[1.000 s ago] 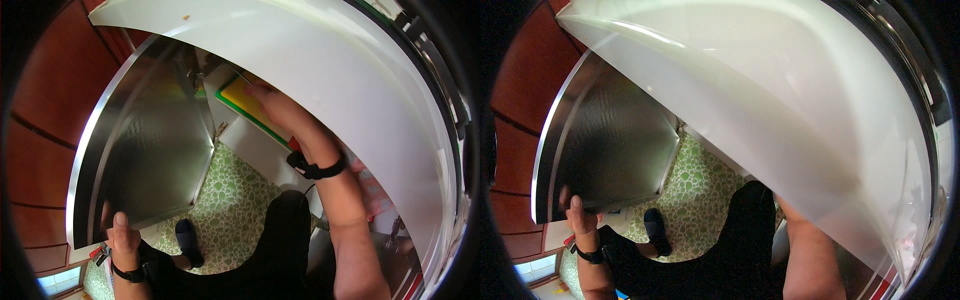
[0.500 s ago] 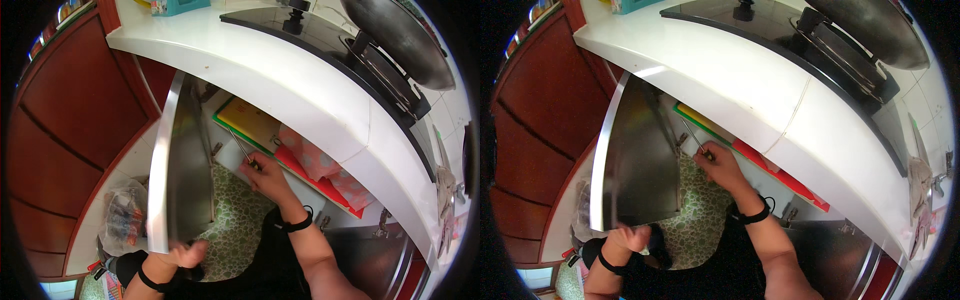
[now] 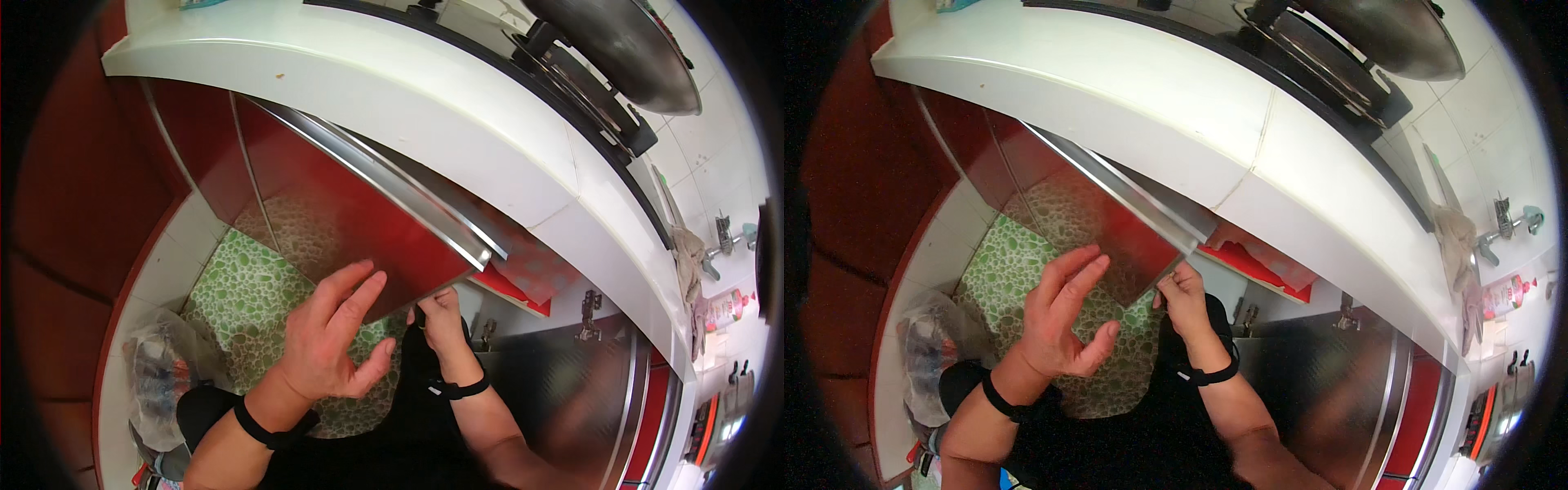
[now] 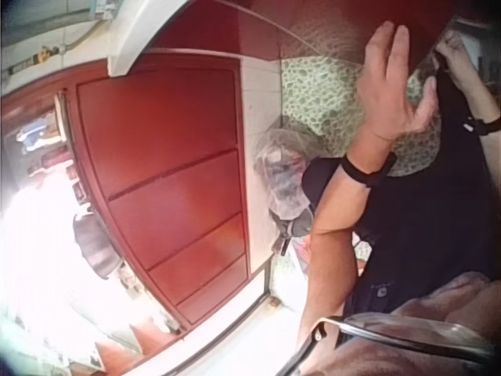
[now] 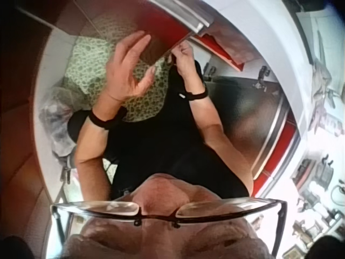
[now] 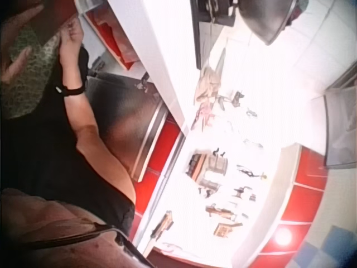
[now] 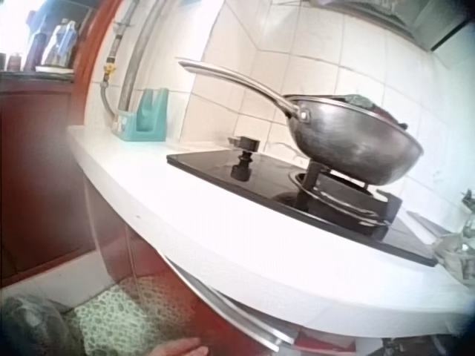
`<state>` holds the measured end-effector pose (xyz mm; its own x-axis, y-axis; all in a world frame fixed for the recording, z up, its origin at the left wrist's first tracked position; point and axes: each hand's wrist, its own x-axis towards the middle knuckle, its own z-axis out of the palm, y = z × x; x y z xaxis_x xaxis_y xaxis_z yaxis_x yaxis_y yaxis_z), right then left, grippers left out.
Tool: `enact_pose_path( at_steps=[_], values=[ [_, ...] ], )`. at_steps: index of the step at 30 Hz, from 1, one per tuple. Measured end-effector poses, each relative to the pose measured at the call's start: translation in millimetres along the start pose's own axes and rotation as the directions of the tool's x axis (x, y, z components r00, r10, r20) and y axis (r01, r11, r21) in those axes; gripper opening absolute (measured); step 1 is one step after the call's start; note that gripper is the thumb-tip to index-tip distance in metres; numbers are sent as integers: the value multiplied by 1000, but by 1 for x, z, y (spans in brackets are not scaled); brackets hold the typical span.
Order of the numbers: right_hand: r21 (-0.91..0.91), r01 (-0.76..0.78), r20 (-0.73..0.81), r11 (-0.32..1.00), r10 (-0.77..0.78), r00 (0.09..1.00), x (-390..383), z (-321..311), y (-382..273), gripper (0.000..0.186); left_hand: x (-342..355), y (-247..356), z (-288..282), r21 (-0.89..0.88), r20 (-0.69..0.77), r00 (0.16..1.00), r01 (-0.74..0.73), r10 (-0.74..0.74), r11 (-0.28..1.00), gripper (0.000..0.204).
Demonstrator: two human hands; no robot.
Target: Apply adhesive or a small part to the edge of a kitchen cabinet door.
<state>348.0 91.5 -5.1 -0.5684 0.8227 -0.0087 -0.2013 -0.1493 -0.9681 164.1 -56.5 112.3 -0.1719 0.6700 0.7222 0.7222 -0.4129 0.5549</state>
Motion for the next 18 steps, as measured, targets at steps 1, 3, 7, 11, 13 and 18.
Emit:
enact_pose_path(
  at_steps=[1,3,7,11,13,18],
  values=[
    [-10,1,-9,1000,-1,1000,1,3,-7,22,0,-2,-1,7,49,999,-5,4,1000,56],
    [50,70,-175,996,-60,983,2,17,-20,20,1,-2,0,19,78,997,16,-17,1000,30],
    [-81,105,-305,991,-125,944,6,12,-19,17,-9,-5,6,-26,134,991,17,-13,1000,24],
    [-288,206,-402,935,-313,860,4,13,-20,15,-16,-1,9,-10,150,988,44,-42,999,16],
    [-268,196,-407,943,-295,864,1,12,-21,14,-16,0,7,-9,160,985,60,-58,998,13],
    [-280,161,-409,946,-269,872,-4,6,-23,11,-23,-9,5,266,527,803,155,-278,951,21]
  ],
)
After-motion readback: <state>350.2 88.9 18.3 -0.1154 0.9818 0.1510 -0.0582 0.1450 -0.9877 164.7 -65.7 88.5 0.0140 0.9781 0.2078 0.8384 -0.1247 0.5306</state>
